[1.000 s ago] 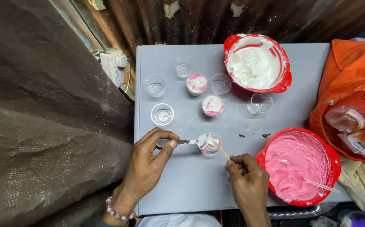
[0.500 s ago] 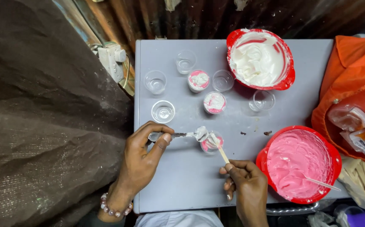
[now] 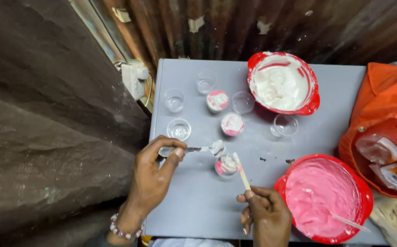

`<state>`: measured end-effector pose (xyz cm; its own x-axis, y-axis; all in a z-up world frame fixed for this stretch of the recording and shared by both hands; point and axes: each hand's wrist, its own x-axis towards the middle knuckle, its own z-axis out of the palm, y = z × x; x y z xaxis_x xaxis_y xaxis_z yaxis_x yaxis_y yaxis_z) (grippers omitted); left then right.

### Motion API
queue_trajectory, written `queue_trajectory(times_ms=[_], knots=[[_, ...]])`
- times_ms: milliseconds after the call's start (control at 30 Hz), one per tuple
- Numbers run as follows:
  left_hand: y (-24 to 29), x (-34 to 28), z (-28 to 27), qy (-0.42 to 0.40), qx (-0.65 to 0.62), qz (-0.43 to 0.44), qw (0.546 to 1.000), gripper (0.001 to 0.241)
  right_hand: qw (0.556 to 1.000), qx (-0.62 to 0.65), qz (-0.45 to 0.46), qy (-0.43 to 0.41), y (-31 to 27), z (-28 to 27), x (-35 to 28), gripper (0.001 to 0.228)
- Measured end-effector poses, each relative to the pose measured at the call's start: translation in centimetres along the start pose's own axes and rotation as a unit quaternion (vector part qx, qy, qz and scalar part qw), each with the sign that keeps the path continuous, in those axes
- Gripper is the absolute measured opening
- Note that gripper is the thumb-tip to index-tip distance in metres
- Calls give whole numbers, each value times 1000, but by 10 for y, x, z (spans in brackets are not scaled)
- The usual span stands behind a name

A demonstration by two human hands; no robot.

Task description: Filling small plastic cups with layers of white and pink cream using a spoon and wooden sticks

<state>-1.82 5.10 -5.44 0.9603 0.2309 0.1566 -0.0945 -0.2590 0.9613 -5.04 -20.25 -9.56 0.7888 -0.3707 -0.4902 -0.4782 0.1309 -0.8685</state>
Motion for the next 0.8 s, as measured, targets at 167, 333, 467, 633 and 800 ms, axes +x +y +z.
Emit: queue_trajectory(times_ms=[167, 333, 467, 633, 800], knots=[[9, 5, 1, 5, 18, -8, 1000, 16, 997, -1, -66, -46, -17, -4, 6, 15], [15, -2, 7, 15, 3, -53, 998, 18, 994, 10, -93, -60, -17, -14, 10, 13], [19, -10, 8, 40, 26, -65, 997, 20, 980, -140, -127, -58, 6, -9, 23, 13], [30, -15, 8, 72, 48, -87, 992, 21, 883, -289, -368, -45, 30, -11, 30, 16], [28, -31, 19, 84, 36, -79, 993, 18, 921, -199, -329, -61, 6, -37, 11, 14]])
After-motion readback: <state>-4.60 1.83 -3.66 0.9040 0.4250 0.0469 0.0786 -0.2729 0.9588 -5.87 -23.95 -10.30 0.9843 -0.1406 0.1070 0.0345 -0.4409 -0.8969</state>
